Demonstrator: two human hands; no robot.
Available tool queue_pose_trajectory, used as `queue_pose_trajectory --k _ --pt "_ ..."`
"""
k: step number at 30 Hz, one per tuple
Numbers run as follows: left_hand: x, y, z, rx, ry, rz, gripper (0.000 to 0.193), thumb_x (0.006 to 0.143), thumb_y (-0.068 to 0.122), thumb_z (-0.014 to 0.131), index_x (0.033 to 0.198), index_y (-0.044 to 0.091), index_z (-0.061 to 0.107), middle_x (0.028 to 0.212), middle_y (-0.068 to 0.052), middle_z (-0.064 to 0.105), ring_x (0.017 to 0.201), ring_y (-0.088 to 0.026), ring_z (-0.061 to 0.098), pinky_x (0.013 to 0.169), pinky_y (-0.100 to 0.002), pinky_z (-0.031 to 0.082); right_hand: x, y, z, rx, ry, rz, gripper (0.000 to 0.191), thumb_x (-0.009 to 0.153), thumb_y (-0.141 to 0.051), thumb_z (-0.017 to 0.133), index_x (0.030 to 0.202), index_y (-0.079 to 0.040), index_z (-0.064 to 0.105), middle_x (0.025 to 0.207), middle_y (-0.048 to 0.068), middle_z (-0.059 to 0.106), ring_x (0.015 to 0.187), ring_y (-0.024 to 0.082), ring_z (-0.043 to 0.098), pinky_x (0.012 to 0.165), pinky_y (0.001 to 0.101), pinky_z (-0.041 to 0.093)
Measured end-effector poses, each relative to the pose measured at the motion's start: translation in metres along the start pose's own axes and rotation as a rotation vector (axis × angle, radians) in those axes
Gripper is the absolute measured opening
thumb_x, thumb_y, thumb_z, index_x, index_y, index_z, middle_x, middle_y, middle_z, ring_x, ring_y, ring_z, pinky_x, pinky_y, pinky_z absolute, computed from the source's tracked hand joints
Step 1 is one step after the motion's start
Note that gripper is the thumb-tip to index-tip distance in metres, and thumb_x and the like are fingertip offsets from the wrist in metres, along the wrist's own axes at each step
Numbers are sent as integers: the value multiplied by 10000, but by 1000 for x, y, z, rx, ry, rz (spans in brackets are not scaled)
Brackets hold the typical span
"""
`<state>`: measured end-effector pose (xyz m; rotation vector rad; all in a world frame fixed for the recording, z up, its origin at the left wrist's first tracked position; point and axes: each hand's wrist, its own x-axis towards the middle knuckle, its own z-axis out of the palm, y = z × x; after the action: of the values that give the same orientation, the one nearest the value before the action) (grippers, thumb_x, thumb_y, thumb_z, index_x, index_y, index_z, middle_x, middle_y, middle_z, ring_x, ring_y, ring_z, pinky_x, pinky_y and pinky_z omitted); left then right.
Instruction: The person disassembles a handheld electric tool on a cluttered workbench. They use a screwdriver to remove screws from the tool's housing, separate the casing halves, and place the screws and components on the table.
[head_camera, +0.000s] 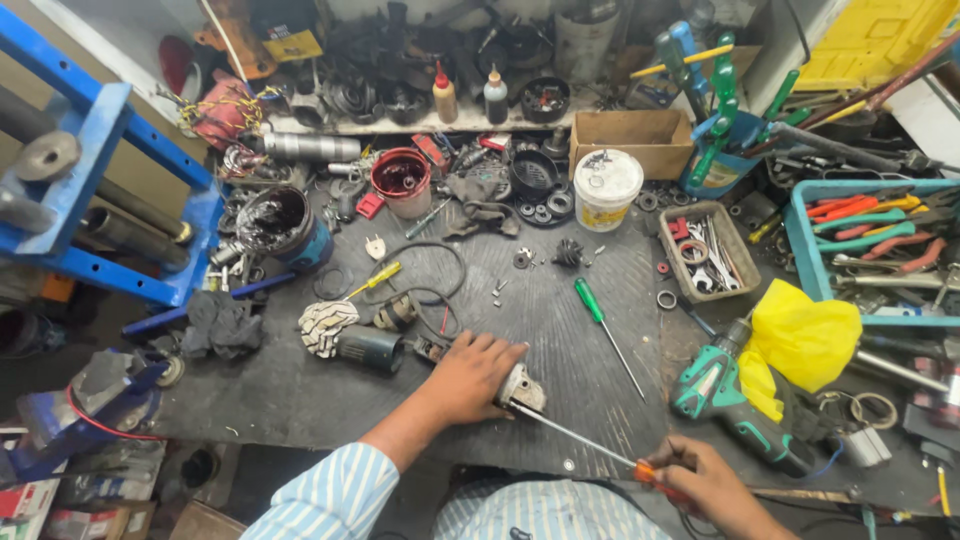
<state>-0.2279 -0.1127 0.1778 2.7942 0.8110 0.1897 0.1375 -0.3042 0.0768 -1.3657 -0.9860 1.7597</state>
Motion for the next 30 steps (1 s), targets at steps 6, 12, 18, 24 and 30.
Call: queue_pose_trajectory --k 6,12,18,24,30 --pt "21 -21 -1 -18 -33 129 840 550 591 897 1142 59 628 1060 -100 641 1018 -301 624 861 -423 462 6 -33 -20 427 -119 487 328 876 -121 683 1165 28 638 908 119 682 524 82 431 387 232 233" --pt "28 -33 4 0 -37 139 793 587 637 858 1085 68 619 1010 -84 643 981 -274 633 857 -417 467 18 -39 -14 357 -158 499 322 884 -205 737 1122 -25 617 773 72 594 422 55 326 366 227 184" --pt "37 -41 -1 12 -63 155 773 596 625 854 1062 57 613 1001 -88 641 970 -268 632 845 -405 464 28 -30 -16 278 -52 475 316 896 -192 787 1112 4 665 794 62 634 518 62 449 443 234 263" --pt "37 -42 -3 -2 -66 153 763 592 601 863 1071 60 617 1005 -83 640 977 -263 628 845 -399 459 24 -25 -13 87 86 413 293 841 -231 812 954 5 680 684 76 591 483 93 394 402 237 249" --pt "38 -42 -3 -8 -72 144 760 574 572 872 1083 65 622 1008 -73 641 988 -255 629 849 -396 458 21 -19 2 -123 32 -347 154 892 -24 802 985 42 699 1016 154 814 950 201 743 796 370 589"
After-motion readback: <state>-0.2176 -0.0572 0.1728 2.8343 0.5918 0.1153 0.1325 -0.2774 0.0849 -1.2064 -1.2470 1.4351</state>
